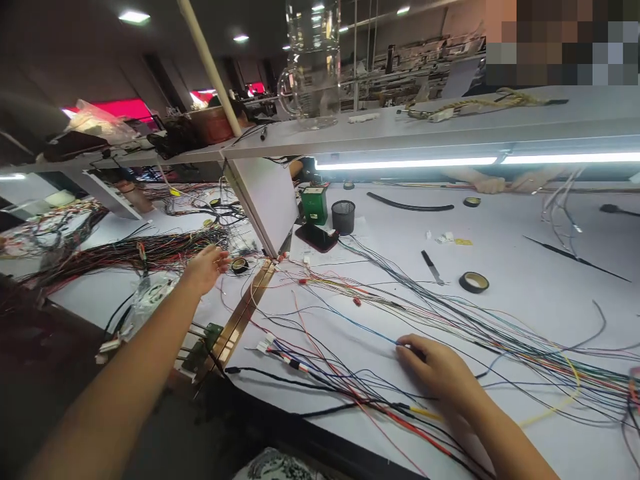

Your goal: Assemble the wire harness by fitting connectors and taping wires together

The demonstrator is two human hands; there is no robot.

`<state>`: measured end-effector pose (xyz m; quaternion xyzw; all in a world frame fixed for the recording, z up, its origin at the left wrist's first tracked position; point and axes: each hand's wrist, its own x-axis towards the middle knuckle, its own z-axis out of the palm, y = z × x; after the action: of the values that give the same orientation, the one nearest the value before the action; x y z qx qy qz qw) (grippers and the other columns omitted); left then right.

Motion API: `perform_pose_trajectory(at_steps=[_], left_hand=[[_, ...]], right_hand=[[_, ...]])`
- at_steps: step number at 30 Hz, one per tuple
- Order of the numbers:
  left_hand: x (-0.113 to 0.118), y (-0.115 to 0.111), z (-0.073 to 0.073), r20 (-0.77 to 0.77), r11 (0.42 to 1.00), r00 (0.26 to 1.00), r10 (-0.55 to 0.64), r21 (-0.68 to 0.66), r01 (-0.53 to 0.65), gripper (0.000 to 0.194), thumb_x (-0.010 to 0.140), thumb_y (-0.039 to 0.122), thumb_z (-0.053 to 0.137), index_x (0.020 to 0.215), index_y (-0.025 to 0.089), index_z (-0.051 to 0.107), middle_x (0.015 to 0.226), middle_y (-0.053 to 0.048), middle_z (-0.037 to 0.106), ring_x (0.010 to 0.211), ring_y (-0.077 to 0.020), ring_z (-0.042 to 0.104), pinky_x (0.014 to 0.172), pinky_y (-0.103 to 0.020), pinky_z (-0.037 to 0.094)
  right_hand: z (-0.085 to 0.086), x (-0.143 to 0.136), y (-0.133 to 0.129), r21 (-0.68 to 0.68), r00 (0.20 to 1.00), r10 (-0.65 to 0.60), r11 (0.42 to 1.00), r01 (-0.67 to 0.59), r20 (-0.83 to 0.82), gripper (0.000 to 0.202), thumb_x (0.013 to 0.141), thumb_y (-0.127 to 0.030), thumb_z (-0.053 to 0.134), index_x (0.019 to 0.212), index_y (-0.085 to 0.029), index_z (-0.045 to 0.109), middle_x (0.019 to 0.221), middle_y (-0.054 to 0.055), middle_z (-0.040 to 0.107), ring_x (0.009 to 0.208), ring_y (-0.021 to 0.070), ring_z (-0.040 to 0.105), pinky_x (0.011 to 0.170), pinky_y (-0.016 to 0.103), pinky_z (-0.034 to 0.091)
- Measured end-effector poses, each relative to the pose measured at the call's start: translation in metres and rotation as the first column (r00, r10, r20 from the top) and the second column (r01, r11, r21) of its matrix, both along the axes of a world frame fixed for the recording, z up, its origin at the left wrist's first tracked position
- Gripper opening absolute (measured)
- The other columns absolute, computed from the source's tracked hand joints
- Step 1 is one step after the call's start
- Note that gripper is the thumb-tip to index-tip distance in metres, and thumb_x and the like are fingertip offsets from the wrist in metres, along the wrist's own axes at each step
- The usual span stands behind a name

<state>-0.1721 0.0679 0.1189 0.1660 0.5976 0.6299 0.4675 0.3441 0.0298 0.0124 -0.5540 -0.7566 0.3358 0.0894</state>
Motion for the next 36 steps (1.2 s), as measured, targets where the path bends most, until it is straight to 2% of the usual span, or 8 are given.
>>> perform_pose_trajectory(at_steps=[4,5,7,8,13,19,29,36], left_hand=[[0.099,-0.030,-0.015,0.054,0.887,0.893,-0.446,-0.108,0.450,0.021,0.070,0.015,0.076,0.088,0.008,0.067,0.074,-0.010,0.069,0.056,-0.0149,0.061,0.046,-0.022,0.041],[0.127,-0.039,-0.022,0.098,0.801,0.814,-0.573,-0.143,0.581,0.022,0.068,0.016,0.078,0.085,0.006,0.068,0.073,-0.013,0.069,0.055,-0.0166,0.061,0.045,-0.023,0.040],[0.182,-0.054,-0.040,0.225,0.473,0.494,-0.840,-0.144,0.869,0.027,0.076,0.028,0.073,0.096,0.009,0.068,0.081,-0.012,0.070,0.059,-0.0146,0.062,0.046,-0.021,0.038],[0.207,-0.058,-0.049,0.276,0.431,0.444,-0.852,-0.110,0.896,0.033,0.077,0.028,0.072,0.105,0.012,0.066,0.085,-0.010,0.070,0.059,-0.0129,0.062,0.049,-0.021,0.039],[0.298,-0.052,-0.086,0.474,0.686,0.601,-0.643,0.009,0.727,0.031,0.076,0.031,0.073,0.100,0.012,0.064,0.080,-0.003,0.062,0.053,-0.0068,0.054,0.052,-0.021,0.040],[0.310,-0.043,-0.096,0.435,0.801,0.717,-0.544,0.014,0.599,0.024,0.079,0.033,0.070,0.090,0.013,0.065,0.083,-0.005,0.062,0.063,-0.0087,0.057,0.060,-0.022,0.045],[0.305,-0.052,-0.101,0.374,0.825,0.766,-0.523,-0.005,0.566,0.028,0.079,0.036,0.071,0.092,0.011,0.067,0.090,-0.012,0.069,0.076,-0.0146,0.064,0.074,-0.028,0.049],[0.303,-0.054,-0.103,0.385,0.822,0.755,-0.530,0.018,0.569,0.029,0.076,0.034,0.075,0.090,0.010,0.068,0.086,-0.011,0.069,0.077,-0.0155,0.065,0.077,-0.029,0.049]], right_hand=[[0.006,-0.006,0.002,0.037,0.998,0.016,0.999,-0.014,-0.056,0.033,0.086,-0.045,0.044,0.102,-0.026,0.066,0.098,0.002,0.071,0.088,0.0230,0.064,0.077,0.034,0.048],[0.007,-0.008,0.002,0.033,0.997,0.007,0.999,-0.005,-0.073,0.033,0.086,-0.042,0.043,0.104,-0.026,0.066,0.096,0.002,0.071,0.087,0.0223,0.064,0.077,0.034,0.047],[0.010,-0.012,0.003,0.014,0.993,-0.009,1.000,0.011,-0.116,0.035,0.084,-0.033,0.040,0.109,-0.025,0.062,0.089,0.001,0.070,0.080,0.0200,0.063,0.074,0.033,0.046],[0.013,-0.014,0.004,0.004,0.990,-0.010,1.000,0.011,-0.139,0.036,0.082,-0.029,0.039,0.111,-0.024,0.060,0.084,0.000,0.068,0.076,0.0189,0.062,0.072,0.032,0.046],[0.031,-0.020,0.002,0.018,0.977,0.033,0.999,-0.030,-0.212,0.037,0.082,-0.026,0.039,0.117,-0.024,0.051,0.078,-0.002,0.066,0.064,0.0155,0.056,0.065,0.029,0.042],[0.040,0.008,0.002,0.008,0.996,0.050,0.999,-0.050,-0.079,0.032,0.088,-0.043,0.043,0.109,-0.025,0.060,0.083,0.002,0.067,0.071,0.0184,0.057,0.067,0.031,0.043],[0.039,-0.003,0.067,0.219,0.978,-0.082,0.975,0.039,0.192,0.030,0.091,-0.037,0.040,0.096,-0.024,0.067,0.098,0.003,0.068,0.088,0.0199,0.060,0.074,0.030,0.043],[0.038,-0.053,0.102,0.192,0.936,0.070,0.971,-0.144,0.346,0.025,0.090,-0.033,0.048,0.090,-0.020,0.069,0.099,0.006,0.067,0.092,0.0203,0.060,0.072,0.029,0.044]])
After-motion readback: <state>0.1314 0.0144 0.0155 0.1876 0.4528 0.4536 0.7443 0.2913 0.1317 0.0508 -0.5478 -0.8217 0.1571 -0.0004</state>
